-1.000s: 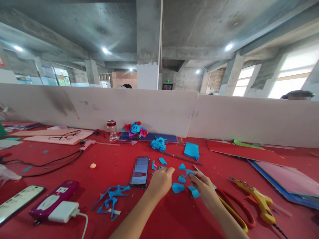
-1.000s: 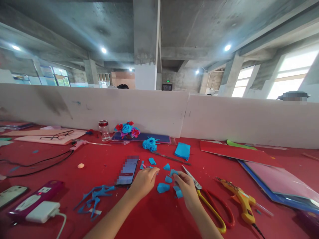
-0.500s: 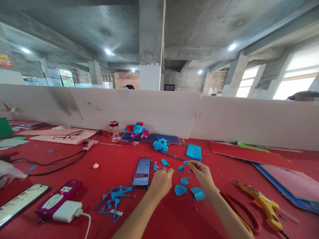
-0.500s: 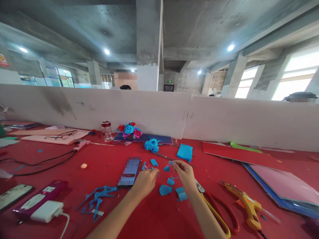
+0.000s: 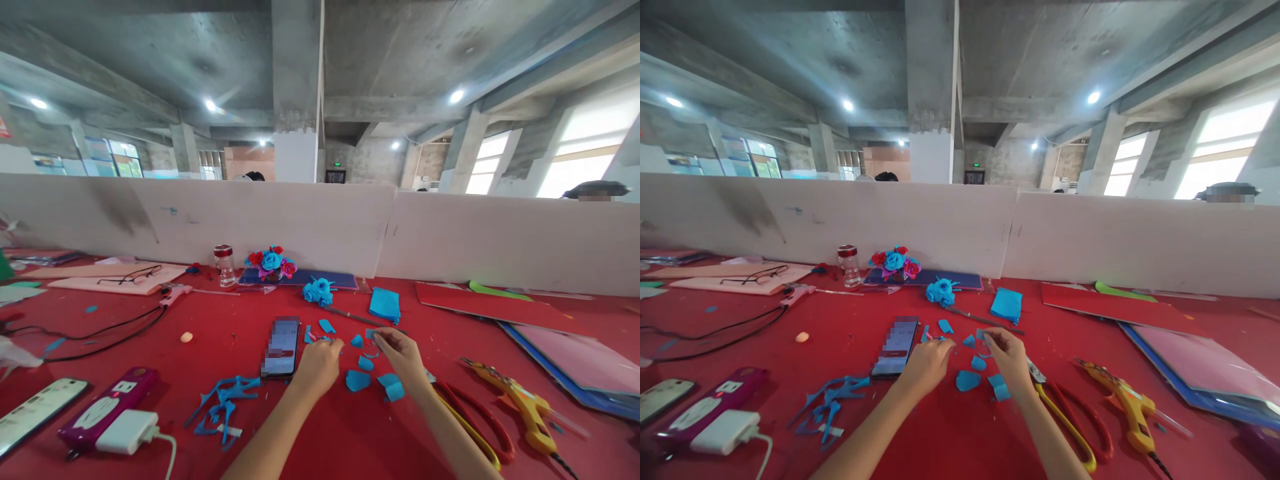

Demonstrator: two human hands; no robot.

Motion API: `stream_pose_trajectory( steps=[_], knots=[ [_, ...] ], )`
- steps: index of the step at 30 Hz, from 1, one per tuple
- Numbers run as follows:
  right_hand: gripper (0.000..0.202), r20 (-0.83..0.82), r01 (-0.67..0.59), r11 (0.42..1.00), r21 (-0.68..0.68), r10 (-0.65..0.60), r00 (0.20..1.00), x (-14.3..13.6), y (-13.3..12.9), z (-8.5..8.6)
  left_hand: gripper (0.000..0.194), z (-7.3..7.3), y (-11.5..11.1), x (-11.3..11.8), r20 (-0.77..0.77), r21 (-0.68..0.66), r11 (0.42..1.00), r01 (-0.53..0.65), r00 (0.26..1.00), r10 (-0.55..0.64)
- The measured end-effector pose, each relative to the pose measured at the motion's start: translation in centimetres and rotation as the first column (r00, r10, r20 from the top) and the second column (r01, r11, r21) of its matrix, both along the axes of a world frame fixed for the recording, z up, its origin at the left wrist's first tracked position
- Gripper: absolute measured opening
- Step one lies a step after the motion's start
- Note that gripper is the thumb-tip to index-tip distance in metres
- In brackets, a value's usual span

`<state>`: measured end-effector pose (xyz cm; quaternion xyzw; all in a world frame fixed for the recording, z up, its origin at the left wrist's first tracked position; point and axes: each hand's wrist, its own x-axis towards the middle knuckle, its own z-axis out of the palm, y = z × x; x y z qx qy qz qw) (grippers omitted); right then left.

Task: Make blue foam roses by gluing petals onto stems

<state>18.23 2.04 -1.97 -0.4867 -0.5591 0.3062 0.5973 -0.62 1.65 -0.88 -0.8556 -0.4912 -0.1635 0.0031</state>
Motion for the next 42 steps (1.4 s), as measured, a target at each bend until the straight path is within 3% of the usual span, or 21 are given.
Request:
stream_pose_trajectory(
  steps=[7, 16, 25, 42],
  knots=[
    [0.022, 0.149, -0.017, 0.997, 0.075, 0.006, 0.989, 0.4, -0.3, 0.1, 0.031, 0.1, -0.1, -0.2, 0.016, 0.000, 0.999, 0.039, 0.999, -0.039],
    [0.021, 0.405, -0.070, 0.990, 0.120, 0.016, 0.914, 0.8, -0.4, -0.3, 0.031, -0.4, 0.1, 0.1, 0.107, 0.144, 0.982, 0.120, 0.985, -0.136],
    [0.022, 0.426, -0.138, 0.986, 0.098, 0.084, 0.901, 1.1, -0.5, -0.3, 0.028, -0.2, -0.2, 0.2, 0.026, 0.192, 0.969, 0.157, 0.986, -0.166],
    [0.022, 0.422, -0.173, 0.979, 0.110, 0.112, 0.900, 0.7, -0.8, -0.1, 0.027, 0.5, -0.5, 0.0, 0.017, 0.200, 0.966, 0.166, 0.985, -0.173]
  ],
)
